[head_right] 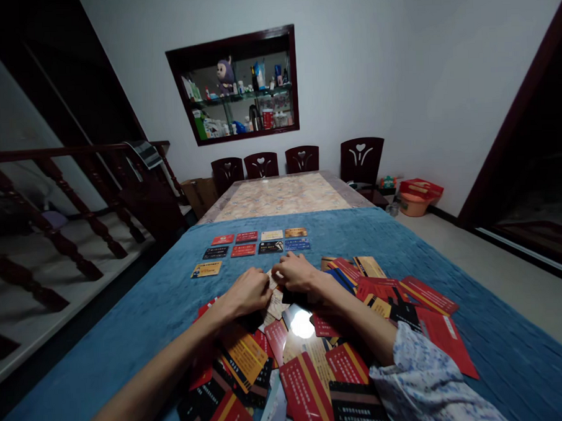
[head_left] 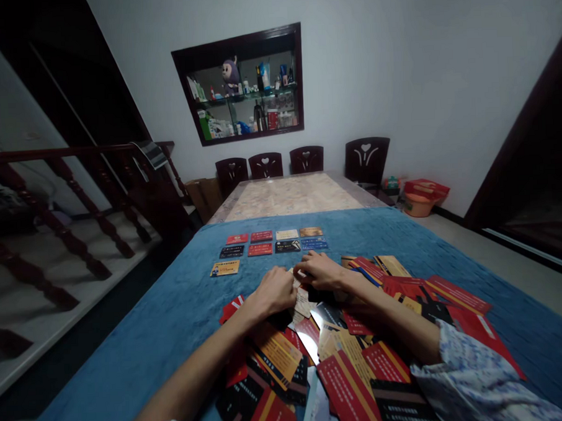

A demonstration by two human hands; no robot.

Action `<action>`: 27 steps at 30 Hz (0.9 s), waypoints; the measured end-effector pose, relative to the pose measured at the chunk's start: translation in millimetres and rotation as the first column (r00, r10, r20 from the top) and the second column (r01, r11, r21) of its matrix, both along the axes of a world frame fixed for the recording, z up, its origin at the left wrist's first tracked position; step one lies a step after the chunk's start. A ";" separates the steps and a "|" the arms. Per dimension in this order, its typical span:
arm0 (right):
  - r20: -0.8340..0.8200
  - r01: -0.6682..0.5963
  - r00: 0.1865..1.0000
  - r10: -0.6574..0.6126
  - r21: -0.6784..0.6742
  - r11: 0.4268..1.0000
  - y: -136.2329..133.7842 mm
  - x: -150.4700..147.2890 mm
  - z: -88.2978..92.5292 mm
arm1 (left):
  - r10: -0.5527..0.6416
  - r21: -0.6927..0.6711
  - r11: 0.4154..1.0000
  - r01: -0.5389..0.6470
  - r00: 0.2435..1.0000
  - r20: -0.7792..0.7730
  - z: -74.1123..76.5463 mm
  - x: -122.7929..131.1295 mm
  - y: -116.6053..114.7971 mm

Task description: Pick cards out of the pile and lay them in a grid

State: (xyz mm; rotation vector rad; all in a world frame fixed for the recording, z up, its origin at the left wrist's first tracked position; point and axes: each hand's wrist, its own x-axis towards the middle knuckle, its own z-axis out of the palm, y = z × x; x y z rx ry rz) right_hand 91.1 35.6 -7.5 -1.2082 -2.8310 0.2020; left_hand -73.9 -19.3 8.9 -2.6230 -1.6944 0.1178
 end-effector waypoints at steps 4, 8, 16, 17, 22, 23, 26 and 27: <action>-0.030 -0.006 1.000 0.006 0.002 1.000 -1.9 0.7 2.9 | -0.024 0.009 1.000 0.024 0.999 0.026 -3.0 -1.4 1.8; -0.034 -0.019 0.999 0.019 -0.004 1.000 -3.2 0.6 5.8 | -0.036 -0.009 0.999 0.036 0.996 0.078 -3.0 -4.1 4.4; -0.083 -0.015 0.996 0.025 0.114 0.993 -1.0 -0.2 2.4 | -0.015 -0.043 0.999 0.023 0.984 0.179 13.5 -8.7 3.9; -0.096 -0.015 0.995 0.028 0.132 0.991 -0.6 0.0 2.1 | -0.025 -0.049 0.998 0.036 0.979 0.205 15.3 -10.4 4.6; -0.191 -0.022 0.980 0.062 0.205 0.979 2.9 1.0 -1.2 | -0.082 -0.039 0.995 0.097 0.954 0.289 19.8 -23.1 12.9; -0.207 -0.024 0.976 0.069 0.213 0.977 3.7 0.9 -2.2 | -0.085 -0.034 0.995 0.099 0.952 0.295 19.9 -25.7 15.0; -0.220 -0.007 0.974 0.056 0.216 0.976 5.6 0.4 -4.4 | -0.085 -0.032 0.994 0.100 0.944 0.319 19.2 -32.3 20.4; -0.215 0.007 0.976 0.040 0.213 0.977 5.9 0.2 -4.6 | -0.080 -0.034 0.995 0.097 0.941 0.327 18.8 -33.8 21.9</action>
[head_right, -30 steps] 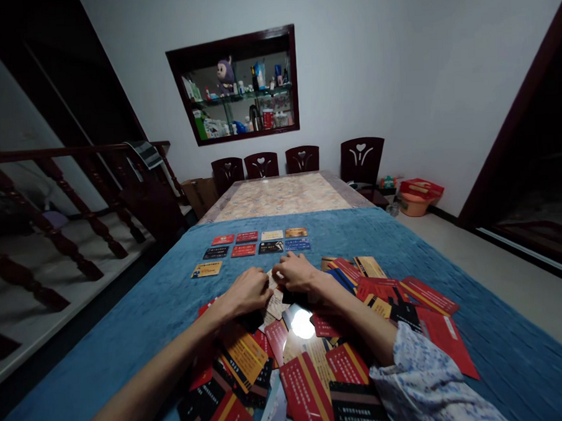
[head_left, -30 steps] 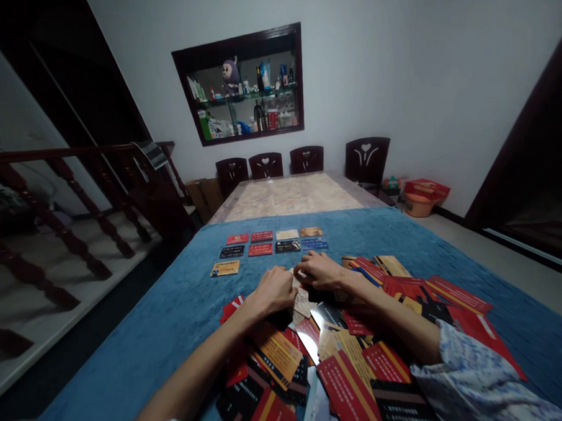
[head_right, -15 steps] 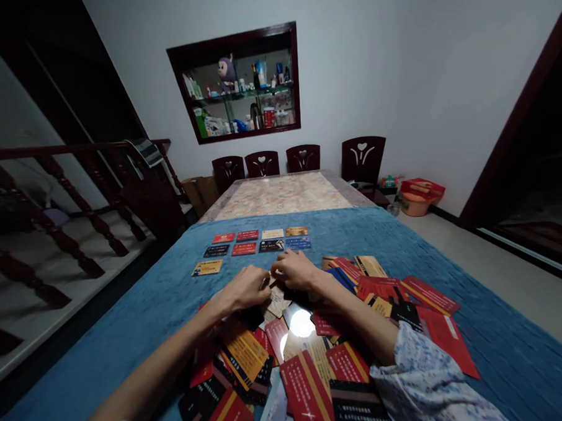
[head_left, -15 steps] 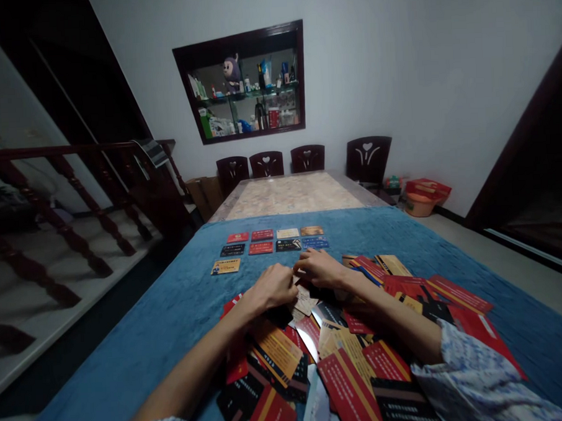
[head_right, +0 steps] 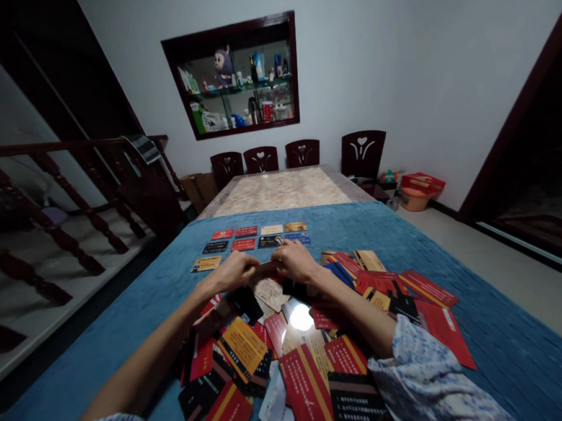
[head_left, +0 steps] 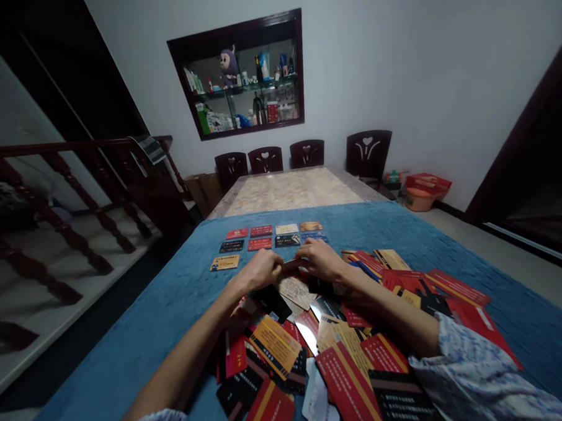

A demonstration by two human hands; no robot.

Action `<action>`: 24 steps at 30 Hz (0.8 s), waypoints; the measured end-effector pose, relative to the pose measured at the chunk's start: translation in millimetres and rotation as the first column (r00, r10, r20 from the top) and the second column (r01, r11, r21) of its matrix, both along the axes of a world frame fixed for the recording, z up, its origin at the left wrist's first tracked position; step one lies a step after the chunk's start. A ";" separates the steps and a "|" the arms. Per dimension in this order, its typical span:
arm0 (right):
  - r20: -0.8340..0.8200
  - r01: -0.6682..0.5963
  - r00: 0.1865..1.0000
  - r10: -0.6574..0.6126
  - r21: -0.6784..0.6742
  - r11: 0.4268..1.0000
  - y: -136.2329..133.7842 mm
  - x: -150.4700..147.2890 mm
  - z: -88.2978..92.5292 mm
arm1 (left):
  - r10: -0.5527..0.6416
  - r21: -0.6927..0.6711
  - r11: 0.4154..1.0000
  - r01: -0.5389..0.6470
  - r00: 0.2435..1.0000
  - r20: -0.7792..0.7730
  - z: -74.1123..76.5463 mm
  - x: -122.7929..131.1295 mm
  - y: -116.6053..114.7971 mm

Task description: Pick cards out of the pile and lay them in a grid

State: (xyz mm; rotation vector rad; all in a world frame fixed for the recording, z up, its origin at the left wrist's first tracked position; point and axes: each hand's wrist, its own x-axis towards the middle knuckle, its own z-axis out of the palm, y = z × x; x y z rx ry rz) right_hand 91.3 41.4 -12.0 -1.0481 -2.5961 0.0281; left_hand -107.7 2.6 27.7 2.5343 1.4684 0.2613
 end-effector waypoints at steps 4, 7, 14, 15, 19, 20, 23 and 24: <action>0.028 0.065 0.998 -0.065 -0.012 0.998 -1.7 -1.2 1.5 | 0.016 0.017 1.000 -0.016 1.000 0.020 -3.6 -3.1 5.3; 0.025 0.108 0.994 -0.108 -0.020 0.994 -4.9 -2.5 3.1 | 0.031 0.054 0.998 -0.034 0.998 0.049 -9.1 -4.0 9.2; 0.027 0.183 0.983 -0.183 -0.013 0.983 -9.8 -5.0 2.6 | 0.048 0.098 0.994 -0.058 0.994 0.102 -21.6 -6.0 14.7; 0.034 0.191 0.981 -0.190 -0.014 0.981 -10.2 -5.1 2.3 | 0.052 0.117 0.991 -0.063 0.994 0.095 -23.0 -6.1 15.2; 0.075 0.209 0.975 -0.207 -0.018 0.978 -11.4 -6.0 1.4 | 0.072 0.200 0.976 -0.082 0.996 0.058 -29.2 -5.9 17.2; 0.086 0.211 0.974 -0.208 -0.019 0.977 -11.6 -6.3 1.0 | 0.080 0.211 0.973 -0.089 0.995 0.052 -30.9 -5.9 17.5; 0.112 0.207 0.973 -0.203 -0.025 0.978 -11.2 -7.3 -1.6 | 0.093 0.214 0.972 -0.100 0.995 0.046 -36.6 -5.8 18.1; 0.119 0.203 0.973 -0.198 -0.027 0.979 -10.7 -7.5 -2.8 | 0.093 0.209 0.972 -0.102 0.994 0.051 -38.8 -5.8 18.3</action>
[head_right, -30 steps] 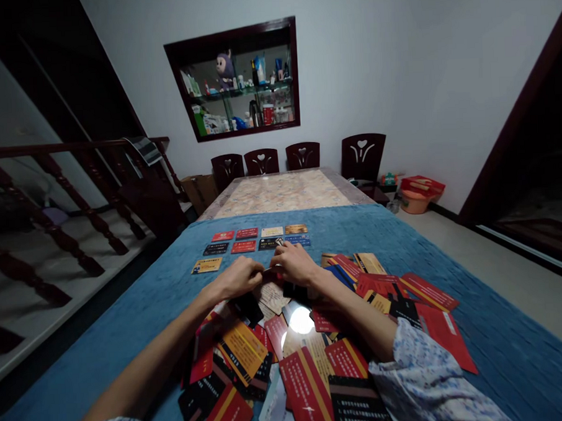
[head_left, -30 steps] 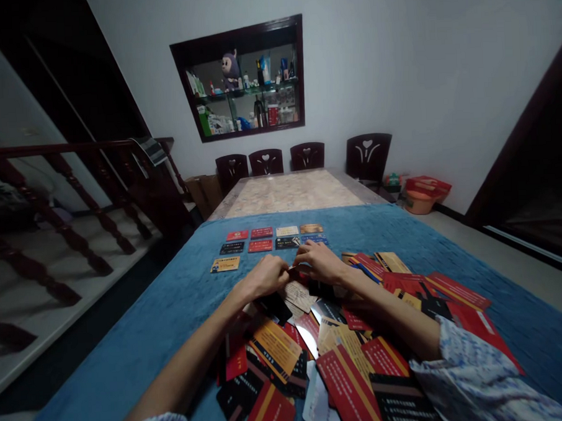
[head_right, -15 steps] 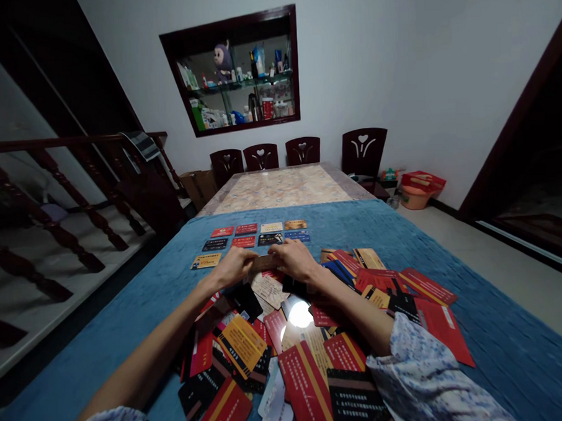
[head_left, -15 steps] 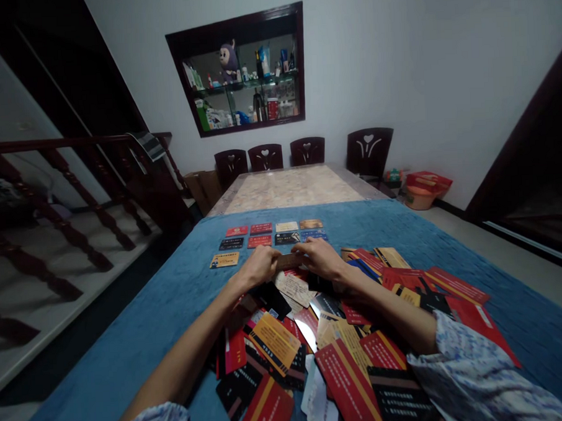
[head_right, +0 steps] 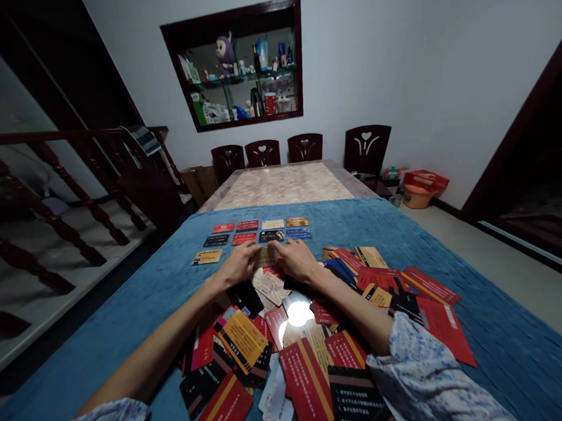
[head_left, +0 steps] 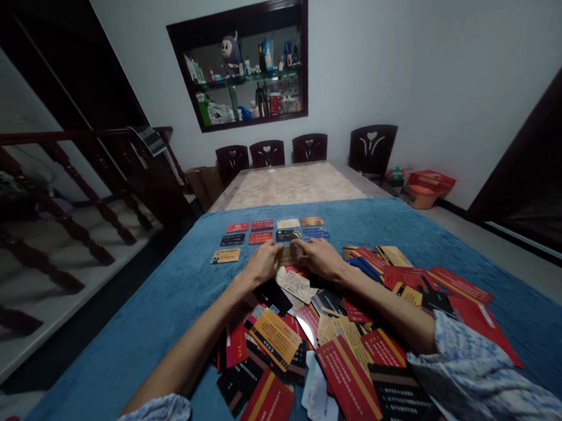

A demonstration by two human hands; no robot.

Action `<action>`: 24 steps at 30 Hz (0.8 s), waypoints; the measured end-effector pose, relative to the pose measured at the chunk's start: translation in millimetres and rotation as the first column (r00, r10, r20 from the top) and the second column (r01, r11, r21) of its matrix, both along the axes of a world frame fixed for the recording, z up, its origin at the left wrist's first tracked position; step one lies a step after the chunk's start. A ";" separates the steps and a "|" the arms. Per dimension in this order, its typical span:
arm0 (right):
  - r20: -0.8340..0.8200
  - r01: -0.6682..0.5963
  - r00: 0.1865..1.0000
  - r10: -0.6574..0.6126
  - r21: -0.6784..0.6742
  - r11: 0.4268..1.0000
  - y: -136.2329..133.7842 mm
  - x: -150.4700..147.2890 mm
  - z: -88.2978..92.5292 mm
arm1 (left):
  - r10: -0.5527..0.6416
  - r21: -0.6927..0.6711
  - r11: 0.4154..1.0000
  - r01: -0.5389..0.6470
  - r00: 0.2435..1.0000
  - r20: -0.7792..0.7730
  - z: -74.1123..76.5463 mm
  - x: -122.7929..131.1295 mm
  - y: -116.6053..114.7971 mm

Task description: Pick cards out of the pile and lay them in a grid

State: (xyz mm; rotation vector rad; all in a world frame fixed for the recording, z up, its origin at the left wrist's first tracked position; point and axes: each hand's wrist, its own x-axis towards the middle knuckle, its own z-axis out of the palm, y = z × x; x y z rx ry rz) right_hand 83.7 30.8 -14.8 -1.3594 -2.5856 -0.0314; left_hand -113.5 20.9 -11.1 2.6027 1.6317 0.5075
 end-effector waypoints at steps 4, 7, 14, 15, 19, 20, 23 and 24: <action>0.009 -0.015 1.000 0.015 0.003 1.000 3.3 0.5 -5.6 | -0.016 -0.006 1.000 0.016 0.999 0.046 -9.8 -0.3 1.6; 0.006 -0.018 1.000 0.018 0.017 1.000 6.3 1.6 -9.9 | -0.048 -0.001 0.999 0.048 0.996 0.071 -16.0 -0.3 3.1; -0.011 -0.013 1.000 0.013 0.011 1.000 10.0 2.8 -16.5 | -0.016 -0.003 1.000 0.016 0.996 0.084 -16.6 1.9 2.9; -0.010 -0.008 1.000 0.008 0.008 1.000 9.9 2.8 -16.6 | -0.012 -0.008 1.000 0.012 0.997 0.080 -15.9 2.4 2.5; -0.007 0.009 1.000 -0.009 -0.002 1.000 8.6 2.5 -15.3 | -0.011 -0.028 1.000 0.013 0.996 0.086 -14.4 3.9 2.0; -0.007 0.013 1.000 -0.013 -0.003 1.000 8.2 2.5 -14.6 | -0.016 -0.028 0.999 0.019 0.995 0.095 -14.4 4.0 2.2; -0.006 0.011 1.000 -0.011 -0.005 1.000 7.5 3.2 -12.0 | -0.036 -0.033 0.999 0.040 0.993 0.114 -13.8 3.5 3.1; -0.007 0.007 1.000 -0.007 -0.007 1.000 7.6 3.6 -11.3 | -0.042 -0.040 0.998 0.047 0.992 0.119 -13.2 3.1 3.1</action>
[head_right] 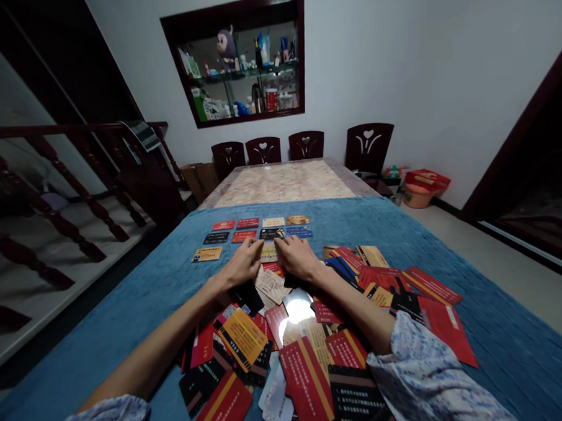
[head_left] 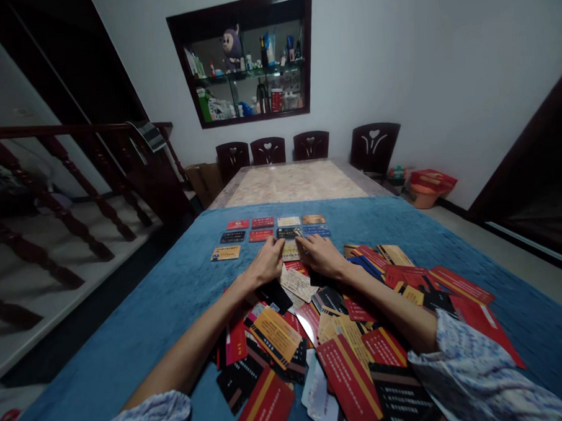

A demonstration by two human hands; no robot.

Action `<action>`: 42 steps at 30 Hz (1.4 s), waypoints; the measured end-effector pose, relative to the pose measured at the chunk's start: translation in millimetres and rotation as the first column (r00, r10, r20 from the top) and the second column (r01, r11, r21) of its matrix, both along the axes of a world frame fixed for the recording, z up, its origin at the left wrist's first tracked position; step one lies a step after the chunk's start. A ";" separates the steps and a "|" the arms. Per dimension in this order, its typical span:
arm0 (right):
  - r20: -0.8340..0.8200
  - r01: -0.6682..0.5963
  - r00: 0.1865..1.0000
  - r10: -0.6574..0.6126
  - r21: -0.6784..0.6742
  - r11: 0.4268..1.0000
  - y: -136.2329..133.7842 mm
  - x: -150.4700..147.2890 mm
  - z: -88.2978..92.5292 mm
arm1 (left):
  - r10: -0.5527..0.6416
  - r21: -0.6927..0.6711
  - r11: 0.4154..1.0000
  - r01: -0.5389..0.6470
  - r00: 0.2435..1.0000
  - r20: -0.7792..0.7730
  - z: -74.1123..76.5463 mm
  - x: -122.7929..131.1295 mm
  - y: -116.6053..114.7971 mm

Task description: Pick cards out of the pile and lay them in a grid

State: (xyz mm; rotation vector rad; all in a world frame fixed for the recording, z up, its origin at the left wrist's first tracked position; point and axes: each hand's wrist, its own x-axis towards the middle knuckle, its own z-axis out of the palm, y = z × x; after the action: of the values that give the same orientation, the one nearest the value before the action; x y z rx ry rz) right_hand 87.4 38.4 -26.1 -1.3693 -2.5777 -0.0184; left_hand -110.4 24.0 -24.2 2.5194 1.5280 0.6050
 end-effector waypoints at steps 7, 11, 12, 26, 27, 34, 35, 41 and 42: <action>-0.048 -0.036 0.998 0.036 -0.011 0.999 4.8 4.2 -2.4 | -0.008 -0.064 0.998 0.009 1.000 0.023 8.0 -1.0 -2.5; -0.095 -0.067 0.993 0.068 0.015 0.998 7.4 6.1 -7.0 | -0.009 -0.079 0.997 0.011 1.000 0.026 7.2 -1.2 -2.1; -0.100 -0.074 0.992 0.075 0.020 0.997 7.7 6.5 -7.5 | -0.012 -0.077 0.997 0.015 0.999 0.030 6.8 -1.4 -1.9; 0.011 -0.071 0.997 0.071 -0.004 0.997 8.1 11.4 7.7 | -0.068 -0.056 0.996 0.068 0.998 0.003 11.8 -0.1 -3.3; 0.018 -0.071 0.997 0.071 0.002 0.997 8.4 11.7 8.3 | -0.068 -0.052 0.996 0.068 0.998 -0.011 12.1 0.0 -3.2; 0.067 -0.077 0.995 0.075 0.028 0.997 12.7 15.1 20.9 | -0.070 0.001 0.998 0.070 0.993 -0.095 17.0 1.0 0.4; 0.082 -0.080 0.994 0.077 0.028 0.996 13.8 15.4 23.8 | -0.067 0.008 0.998 0.068 0.992 -0.106 18.2 1.2 1.5; 0.149 -0.117 0.983 0.110 0.042 0.992 23.7 16.1 37.6 | -0.084 0.012 0.996 0.087 0.985 -0.151 23.7 0.8 12.5; 0.156 -0.118 0.981 0.111 0.037 0.992 25.8 16.1 39.0 | -0.092 0.012 0.995 0.095 0.984 -0.154 23.7 0.2 15.6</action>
State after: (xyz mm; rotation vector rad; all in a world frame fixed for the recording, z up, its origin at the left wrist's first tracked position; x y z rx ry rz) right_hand 103.5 64.1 13.0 -1.2471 -2.7603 -0.1704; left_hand -110.2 39.6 -0.5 2.6907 1.4459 0.4232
